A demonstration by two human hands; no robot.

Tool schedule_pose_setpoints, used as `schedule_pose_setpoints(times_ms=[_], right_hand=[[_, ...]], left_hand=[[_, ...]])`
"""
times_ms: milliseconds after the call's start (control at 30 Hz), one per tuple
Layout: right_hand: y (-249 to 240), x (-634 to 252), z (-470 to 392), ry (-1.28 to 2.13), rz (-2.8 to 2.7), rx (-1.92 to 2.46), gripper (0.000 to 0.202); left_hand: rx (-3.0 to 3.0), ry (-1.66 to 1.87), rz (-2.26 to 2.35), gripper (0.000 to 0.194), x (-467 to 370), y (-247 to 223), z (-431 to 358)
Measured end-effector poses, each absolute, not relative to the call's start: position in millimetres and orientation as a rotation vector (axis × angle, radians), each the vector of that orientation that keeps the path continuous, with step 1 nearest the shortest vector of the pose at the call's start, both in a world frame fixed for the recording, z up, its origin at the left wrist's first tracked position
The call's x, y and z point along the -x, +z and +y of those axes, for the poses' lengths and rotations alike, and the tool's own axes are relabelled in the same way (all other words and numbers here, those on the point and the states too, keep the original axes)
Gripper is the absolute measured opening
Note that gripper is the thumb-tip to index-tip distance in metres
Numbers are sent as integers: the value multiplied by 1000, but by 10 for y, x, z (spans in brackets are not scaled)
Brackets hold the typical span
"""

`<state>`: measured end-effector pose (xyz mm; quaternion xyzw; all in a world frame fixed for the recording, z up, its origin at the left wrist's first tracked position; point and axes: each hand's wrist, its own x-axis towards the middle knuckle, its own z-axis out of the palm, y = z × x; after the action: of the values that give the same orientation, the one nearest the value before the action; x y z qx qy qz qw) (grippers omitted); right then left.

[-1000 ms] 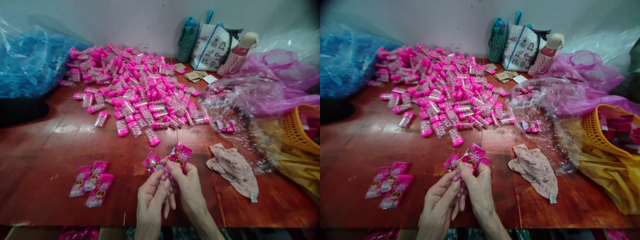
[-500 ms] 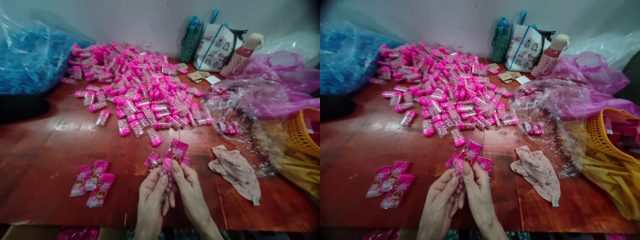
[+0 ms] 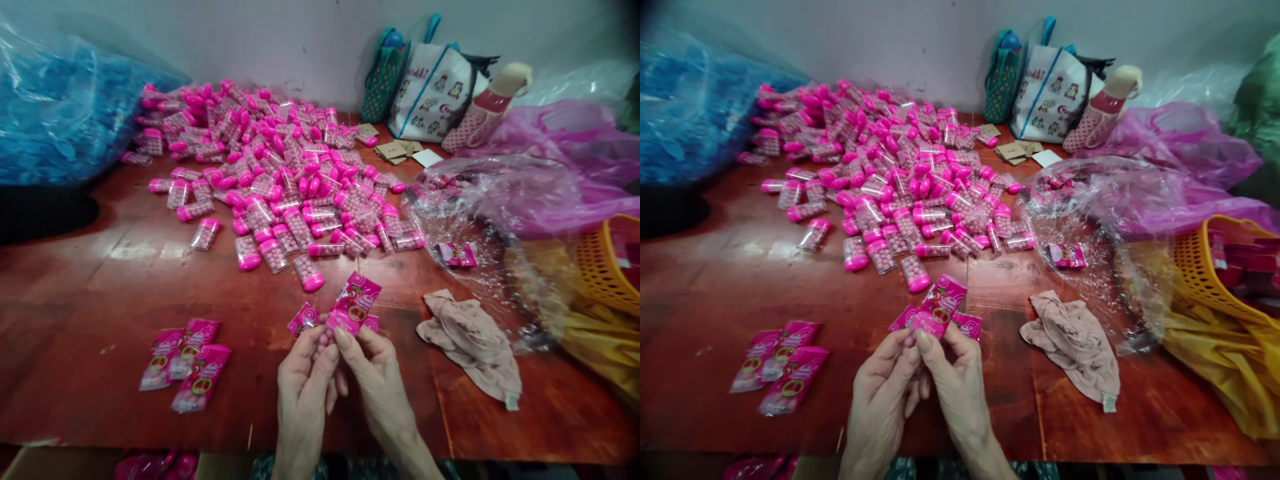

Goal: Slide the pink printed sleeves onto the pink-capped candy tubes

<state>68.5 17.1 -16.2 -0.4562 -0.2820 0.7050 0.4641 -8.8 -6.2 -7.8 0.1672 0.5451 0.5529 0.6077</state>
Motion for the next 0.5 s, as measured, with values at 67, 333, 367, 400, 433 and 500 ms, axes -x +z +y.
schedule_pose_setpoints(times_ms=[67,333,367,400,433,500], right_hand=[[-117,-743,269,1726,-580,1098,20],[-61,-758,340,1680,-465,1243,23],[-63,-747,314,1684,-477,1250,23],[-69,-735,286,1703,-492,1247,23],[-78,-722,256,1729,-506,1238,22],[-109,-694,204,1771,-542,1226,23]], left_hand=[[-461,1234,1273,19,94,-96,-55],[-608,1236,1353,22,99,-84,-123],[-621,1242,1359,22,94,-75,-136],[-626,1246,1368,22,87,-67,-147],[-621,1249,1383,23,78,-61,-157],[-586,1242,1410,27,61,-64,-166]])
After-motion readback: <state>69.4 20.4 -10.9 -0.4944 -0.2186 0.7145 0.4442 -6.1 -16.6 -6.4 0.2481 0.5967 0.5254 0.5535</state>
